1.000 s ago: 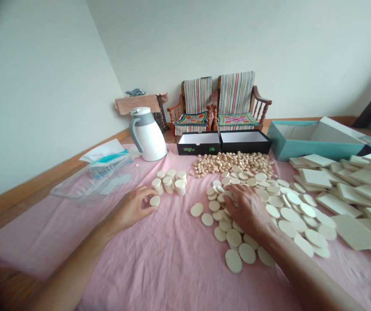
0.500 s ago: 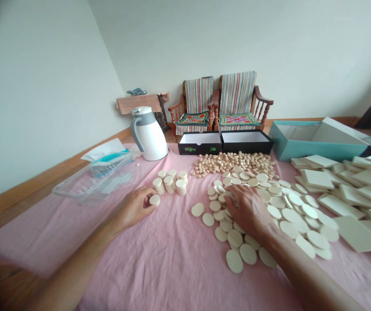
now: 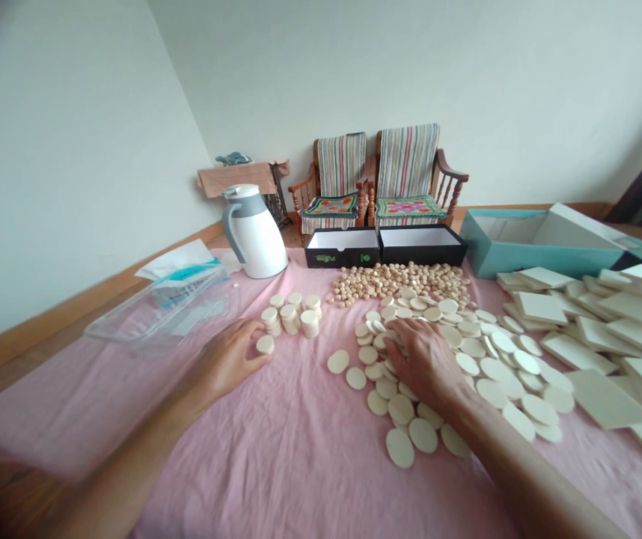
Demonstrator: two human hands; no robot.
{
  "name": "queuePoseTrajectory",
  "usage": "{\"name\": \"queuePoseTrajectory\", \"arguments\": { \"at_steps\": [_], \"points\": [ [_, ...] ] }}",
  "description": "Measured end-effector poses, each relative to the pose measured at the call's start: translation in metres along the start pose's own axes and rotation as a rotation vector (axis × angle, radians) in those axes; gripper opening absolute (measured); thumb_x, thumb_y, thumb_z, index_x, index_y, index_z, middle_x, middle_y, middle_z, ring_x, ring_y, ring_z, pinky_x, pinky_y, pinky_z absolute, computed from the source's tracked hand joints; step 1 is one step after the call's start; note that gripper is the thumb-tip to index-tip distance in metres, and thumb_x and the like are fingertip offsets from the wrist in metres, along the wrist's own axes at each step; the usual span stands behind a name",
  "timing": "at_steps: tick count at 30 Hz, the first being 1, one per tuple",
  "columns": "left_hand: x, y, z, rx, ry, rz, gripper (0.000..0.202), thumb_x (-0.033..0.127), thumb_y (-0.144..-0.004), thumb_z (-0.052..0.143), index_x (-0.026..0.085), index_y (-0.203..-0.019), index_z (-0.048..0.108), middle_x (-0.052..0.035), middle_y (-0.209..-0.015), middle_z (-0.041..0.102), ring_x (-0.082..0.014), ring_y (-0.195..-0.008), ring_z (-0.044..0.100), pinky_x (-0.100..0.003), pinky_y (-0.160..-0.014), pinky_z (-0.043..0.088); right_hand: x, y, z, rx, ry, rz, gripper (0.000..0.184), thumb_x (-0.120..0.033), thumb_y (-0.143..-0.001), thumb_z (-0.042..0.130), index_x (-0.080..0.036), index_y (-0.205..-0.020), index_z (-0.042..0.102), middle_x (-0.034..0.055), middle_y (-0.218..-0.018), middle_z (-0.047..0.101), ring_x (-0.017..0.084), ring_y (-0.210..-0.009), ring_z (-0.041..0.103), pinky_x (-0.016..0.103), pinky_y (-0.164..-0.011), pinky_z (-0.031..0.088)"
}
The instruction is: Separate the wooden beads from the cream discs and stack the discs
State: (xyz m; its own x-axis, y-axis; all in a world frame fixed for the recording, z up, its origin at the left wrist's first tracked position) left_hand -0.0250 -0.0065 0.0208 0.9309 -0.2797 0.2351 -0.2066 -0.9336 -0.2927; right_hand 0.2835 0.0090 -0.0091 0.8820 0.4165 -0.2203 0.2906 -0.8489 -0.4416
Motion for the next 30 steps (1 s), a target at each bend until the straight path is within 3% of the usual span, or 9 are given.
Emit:
{"name": "queuePoseTrajectory", "arguments": {
  "at_steps": [4, 8, 11, 14, 19, 25, 30],
  "points": [
    [0.028, 0.003, -0.004, -0.017, 0.013, 0.094, 0.015, 0.021, -0.074, 0.064, 0.02, -0.087, 0.058, -0.0042, -0.093, 0.059, -0.0191, -0.088, 0.056, -0.029, -0.077, 0.045, -0.001, 0.0, 0.0, 0.005, 0.0, 0.001, 0.026, -0.029, -0.086, 0.043, -0.017, -0.101, 0.062, 0.0082, -0.097, 0.067, 0.022, -0.088, 0.061, 0.034, -0.08, 0.043],
    [0.068, 0.0, 0.011, -0.209, 0.243, 0.314, 0.021, 0.017, -0.079, 0.058, 0.021, -0.099, 0.061, -0.0042, -0.099, 0.061, -0.0177, -0.091, 0.058, -0.03, -0.084, 0.046, -0.002, -0.001, -0.001, 0.008, -0.009, 0.002, 0.026, -0.028, -0.086, 0.043, -0.017, -0.101, 0.061, 0.0083, -0.098, 0.067, 0.021, -0.089, 0.061, 0.033, -0.08, 0.043],
    [0.088, -0.005, 0.024, -0.236, 0.319, 0.416, 0.039, 0.006, -0.079, 0.051, 0.021, -0.115, 0.056, -0.0055, -0.11, 0.059, -0.0178, -0.101, 0.056, -0.03, -0.092, 0.044, -0.004, -0.001, -0.003, 0.025, -0.014, -0.003, 0.027, -0.028, -0.086, 0.043, -0.018, -0.101, 0.062, 0.0087, -0.096, 0.068, 0.021, -0.089, 0.061, 0.033, -0.08, 0.043],
    [0.098, -0.006, 0.036, -0.24, 0.299, 0.47, 0.04, 0.004, -0.081, 0.045, 0.021, -0.116, 0.055, -0.0064, -0.108, 0.059, -0.018, -0.101, 0.056, -0.03, -0.09, 0.045, -0.004, -0.001, -0.004, 0.02, -0.018, 0.004, 0.026, -0.028, -0.085, 0.044, -0.017, -0.099, 0.063, 0.0087, -0.095, 0.068, 0.021, -0.089, 0.061, 0.034, -0.08, 0.043],
    [0.098, -0.005, 0.042, -0.214, 0.235, 0.462, 0.026, 0.008, -0.083, 0.047, 0.019, -0.103, 0.059, -0.0054, -0.096, 0.058, -0.0176, -0.091, 0.056, -0.029, -0.08, 0.046, -0.005, -0.001, -0.003, -0.004, -0.018, 0.011, 0.025, -0.027, -0.085, 0.044, -0.017, -0.1, 0.062, 0.0079, -0.094, 0.067, 0.021, -0.09, 0.06, 0.033, -0.081, 0.042],
    [0.074, -0.008, 0.022, -0.147, 0.269, 0.326, 0.022, 0.005, -0.076, 0.049, 0.018, -0.088, 0.062, -0.0033, -0.088, 0.06, -0.0151, -0.083, 0.056, -0.026, -0.074, 0.045, -0.005, -0.001, -0.003, -0.002, -0.009, 0.006, 0.026, -0.027, -0.085, 0.043, -0.018, -0.1, 0.062, 0.0077, -0.095, 0.067, 0.021, -0.09, 0.06, 0.032, -0.081, 0.042],
    [0.064, -0.006, 0.02, -0.185, 0.35, 0.312, 0.031, 0.01, -0.076, 0.056, 0.021, -0.105, 0.062, -0.0046, -0.103, 0.061, -0.0166, -0.092, 0.057, -0.029, -0.083, 0.046, -0.002, -0.001, 0.0, 0.01, -0.013, -0.008, 0.027, -0.029, -0.085, 0.043, -0.017, -0.1, 0.063, 0.0078, -0.096, 0.068, 0.021, -0.088, 0.061, 0.033, -0.08, 0.043]
  ]
}}
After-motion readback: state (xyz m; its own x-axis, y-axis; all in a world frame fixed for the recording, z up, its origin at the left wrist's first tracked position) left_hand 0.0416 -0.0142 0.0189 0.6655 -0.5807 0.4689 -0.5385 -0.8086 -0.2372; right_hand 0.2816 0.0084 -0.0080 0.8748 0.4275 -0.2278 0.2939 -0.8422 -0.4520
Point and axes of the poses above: each hand's wrist, its own y-axis away from the middle knuckle, its own z-axis out of the palm, x = y × z, the point moved 4 cm from there along -y, towards the middle knuckle
